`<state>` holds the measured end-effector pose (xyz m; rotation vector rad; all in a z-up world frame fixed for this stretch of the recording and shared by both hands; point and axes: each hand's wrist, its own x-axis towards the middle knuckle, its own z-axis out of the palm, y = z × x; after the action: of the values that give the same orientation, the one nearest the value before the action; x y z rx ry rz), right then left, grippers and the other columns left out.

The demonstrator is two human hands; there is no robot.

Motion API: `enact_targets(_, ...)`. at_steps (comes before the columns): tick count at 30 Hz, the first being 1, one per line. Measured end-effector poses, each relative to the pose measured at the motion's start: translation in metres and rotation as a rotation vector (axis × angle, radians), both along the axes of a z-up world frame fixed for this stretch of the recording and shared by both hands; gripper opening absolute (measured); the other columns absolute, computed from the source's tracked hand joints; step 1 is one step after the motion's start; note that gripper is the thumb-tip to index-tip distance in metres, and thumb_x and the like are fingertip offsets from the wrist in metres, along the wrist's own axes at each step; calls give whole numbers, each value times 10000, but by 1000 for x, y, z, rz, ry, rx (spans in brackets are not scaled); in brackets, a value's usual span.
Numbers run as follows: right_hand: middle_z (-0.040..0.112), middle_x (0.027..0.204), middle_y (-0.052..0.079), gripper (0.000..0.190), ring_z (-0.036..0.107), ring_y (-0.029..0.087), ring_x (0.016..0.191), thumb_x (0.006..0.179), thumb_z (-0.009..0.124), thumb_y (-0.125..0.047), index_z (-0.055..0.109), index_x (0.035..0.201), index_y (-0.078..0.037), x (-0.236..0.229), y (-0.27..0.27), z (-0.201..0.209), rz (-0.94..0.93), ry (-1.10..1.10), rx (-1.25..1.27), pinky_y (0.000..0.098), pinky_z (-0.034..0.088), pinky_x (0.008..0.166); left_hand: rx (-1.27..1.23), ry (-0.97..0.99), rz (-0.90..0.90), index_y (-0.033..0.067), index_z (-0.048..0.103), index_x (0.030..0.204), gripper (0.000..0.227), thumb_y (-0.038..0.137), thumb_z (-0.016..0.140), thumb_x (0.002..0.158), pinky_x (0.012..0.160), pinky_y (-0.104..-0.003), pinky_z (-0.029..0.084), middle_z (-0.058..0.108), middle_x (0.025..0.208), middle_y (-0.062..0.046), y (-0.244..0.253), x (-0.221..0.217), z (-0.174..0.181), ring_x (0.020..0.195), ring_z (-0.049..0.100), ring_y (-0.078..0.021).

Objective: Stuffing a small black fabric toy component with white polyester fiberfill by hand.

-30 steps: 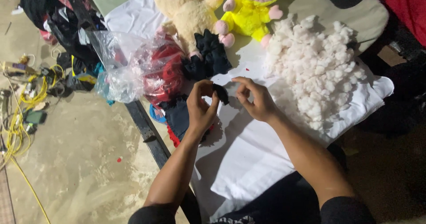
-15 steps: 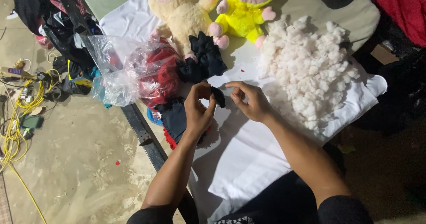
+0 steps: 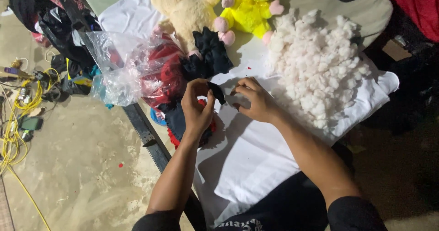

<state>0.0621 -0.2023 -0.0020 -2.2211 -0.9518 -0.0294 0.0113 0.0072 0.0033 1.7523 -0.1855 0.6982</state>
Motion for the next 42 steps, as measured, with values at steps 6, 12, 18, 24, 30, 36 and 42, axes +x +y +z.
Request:
enact_targets(6,575,1027,35,237,623,236,995,857,690,-27,651,1082,-90,4,-3,-3,-7,-35,89,349,576,751,13,6,15,10,594,1179,283,-40,654,908,680,-416,593,655,846,-155,1,-2,8,741,704,-291)
enact_targets(12,617,986,46,299,620,241,876,929,515,41,640,1153,-113,8,-4,-9,8,-30,224,329,530,675,8,5,26,22,596,1196,309,-54,655,903,687,-404,599,646,841,-127,3,-2,6,747,706,-272)
enact_targets(18,624,1005,129,347,642,289,902,972,336,77,594,1168,-46,9,-2,-9,-12,7,383,385,551,768,10,0,50,27,567,1221,335,-69,650,911,706,-403,600,632,862,-123,6,-3,12,769,705,-270)
enact_targets(24,573,949,56,232,597,247,890,863,547,63,598,1029,-90,5,-7,2,-16,-91,265,338,517,727,-7,9,121,33,518,1279,389,-61,640,922,730,-420,600,639,939,-148,8,-1,3,823,713,-302)
enact_targets(30,578,859,110,134,585,339,855,791,651,78,651,845,-45,-1,25,-29,41,-404,-59,451,475,728,47,25,152,21,479,1288,421,-59,653,913,726,-460,600,646,976,-195,14,-2,5,850,719,-374)
enact_targets(36,623,827,135,209,536,298,1059,810,588,107,713,718,-33,-34,44,6,37,-363,-510,449,362,960,21,47,141,32,533,1248,391,-53,667,890,713,-423,598,662,917,-154,13,-6,7,813,721,-330)
enact_targets(42,590,776,113,231,540,280,914,871,521,70,697,781,-50,-32,47,16,11,-344,-440,412,403,870,61,62,109,34,567,1212,366,-69,659,873,703,-405,601,673,894,-147,10,-4,10,794,725,-310)
